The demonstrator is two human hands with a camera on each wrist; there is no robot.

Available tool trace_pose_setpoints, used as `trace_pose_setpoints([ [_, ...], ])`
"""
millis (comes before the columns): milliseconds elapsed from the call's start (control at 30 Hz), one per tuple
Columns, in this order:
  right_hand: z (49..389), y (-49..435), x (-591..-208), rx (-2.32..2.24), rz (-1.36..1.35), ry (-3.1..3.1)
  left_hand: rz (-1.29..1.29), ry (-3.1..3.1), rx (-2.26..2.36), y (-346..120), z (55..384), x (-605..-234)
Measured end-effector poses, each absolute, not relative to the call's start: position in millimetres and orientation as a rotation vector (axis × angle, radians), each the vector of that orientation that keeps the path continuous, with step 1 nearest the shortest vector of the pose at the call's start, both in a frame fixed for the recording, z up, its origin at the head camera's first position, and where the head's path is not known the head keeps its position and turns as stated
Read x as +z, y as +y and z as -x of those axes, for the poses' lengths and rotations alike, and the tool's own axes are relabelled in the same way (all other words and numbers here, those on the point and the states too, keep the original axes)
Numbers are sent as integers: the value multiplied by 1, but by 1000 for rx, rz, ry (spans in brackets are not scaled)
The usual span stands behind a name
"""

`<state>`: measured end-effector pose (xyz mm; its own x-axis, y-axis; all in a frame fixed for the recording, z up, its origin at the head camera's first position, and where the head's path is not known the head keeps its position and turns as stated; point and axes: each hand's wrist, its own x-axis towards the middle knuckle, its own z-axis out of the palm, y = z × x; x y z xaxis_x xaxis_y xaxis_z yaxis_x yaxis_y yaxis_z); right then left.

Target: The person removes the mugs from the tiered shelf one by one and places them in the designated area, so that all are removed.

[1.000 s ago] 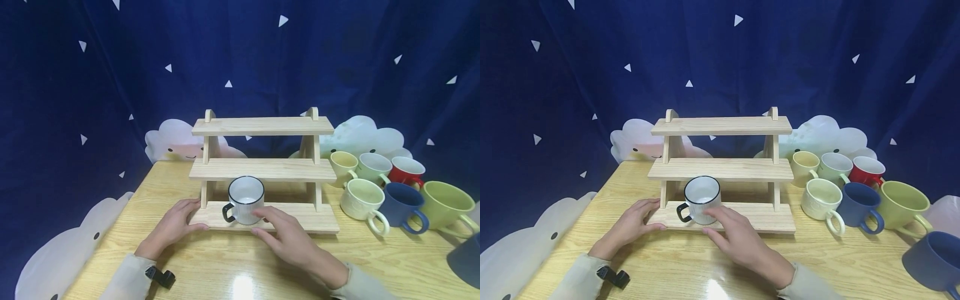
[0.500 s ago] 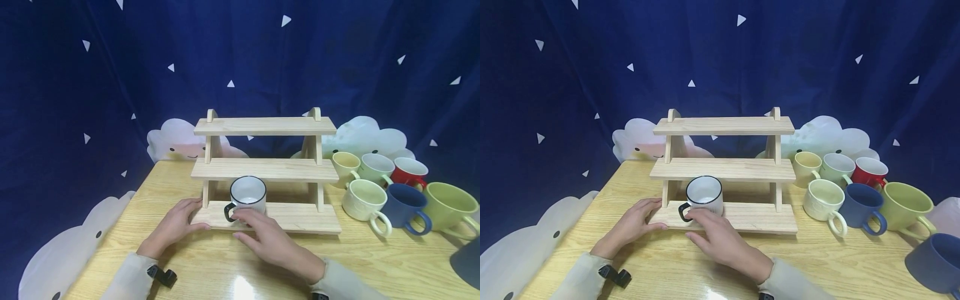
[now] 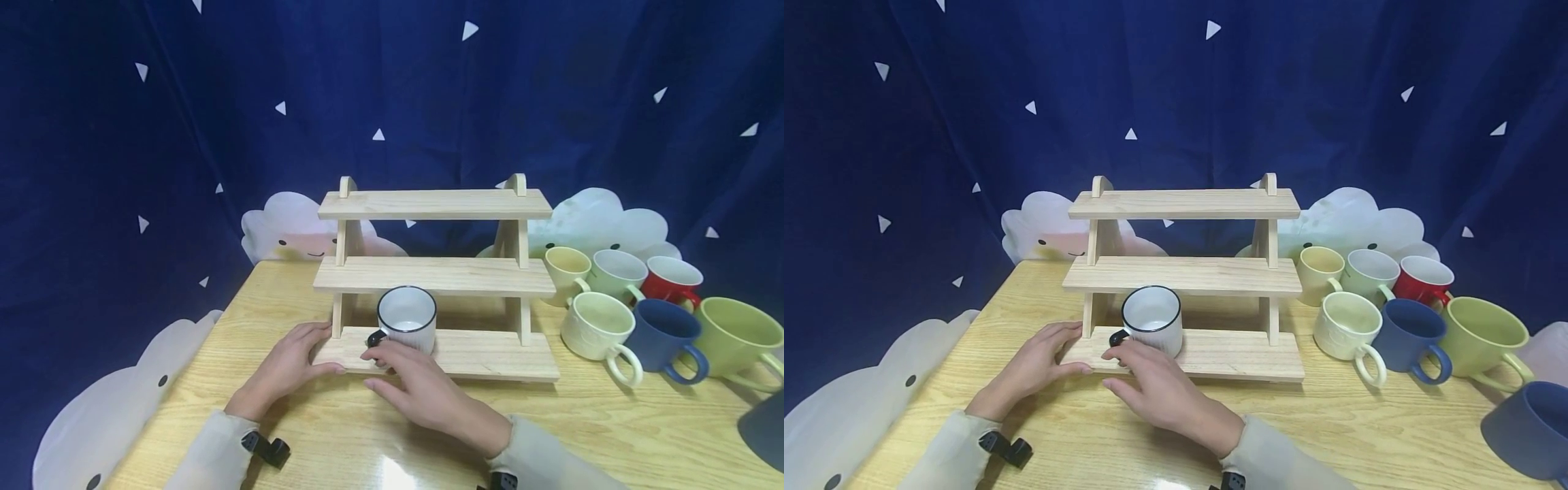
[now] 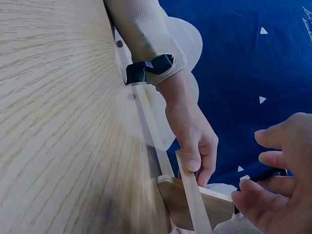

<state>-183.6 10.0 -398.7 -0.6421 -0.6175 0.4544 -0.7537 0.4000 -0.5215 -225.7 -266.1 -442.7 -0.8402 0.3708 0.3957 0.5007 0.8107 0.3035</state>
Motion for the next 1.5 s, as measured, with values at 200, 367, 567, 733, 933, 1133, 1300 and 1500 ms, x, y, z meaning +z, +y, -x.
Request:
trace_pose_setpoints([
  [200,183,11,-401,1127,-1222,-2469,645,-2718,-597,-266,224,-444],
  [367,181,16,-401,1162,-1194,-2443,644,-2720,-604,-266,223,-444],
  [567,177,26,-403,1163,-1160,-2398,647,-2705,-596,-265,222,-444],
  [733,172,35,-406,1127,-1132,-2371,656,-2705,-587,-265,223,-444],
  [933,169,45,-409,1054,-1067,-2317,652,-2723,-571,-266,224,-443],
  [1133,168,57,-413,1058,-975,-2290,649,-2735,-573,-266,224,-441],
  [1300,172,69,-411,1143,-909,-2250,647,-2725,-577,-266,225,-441],
  [1500,178,86,-407,1142,-827,-2272,643,-2726,-575,-266,224,-441],
])
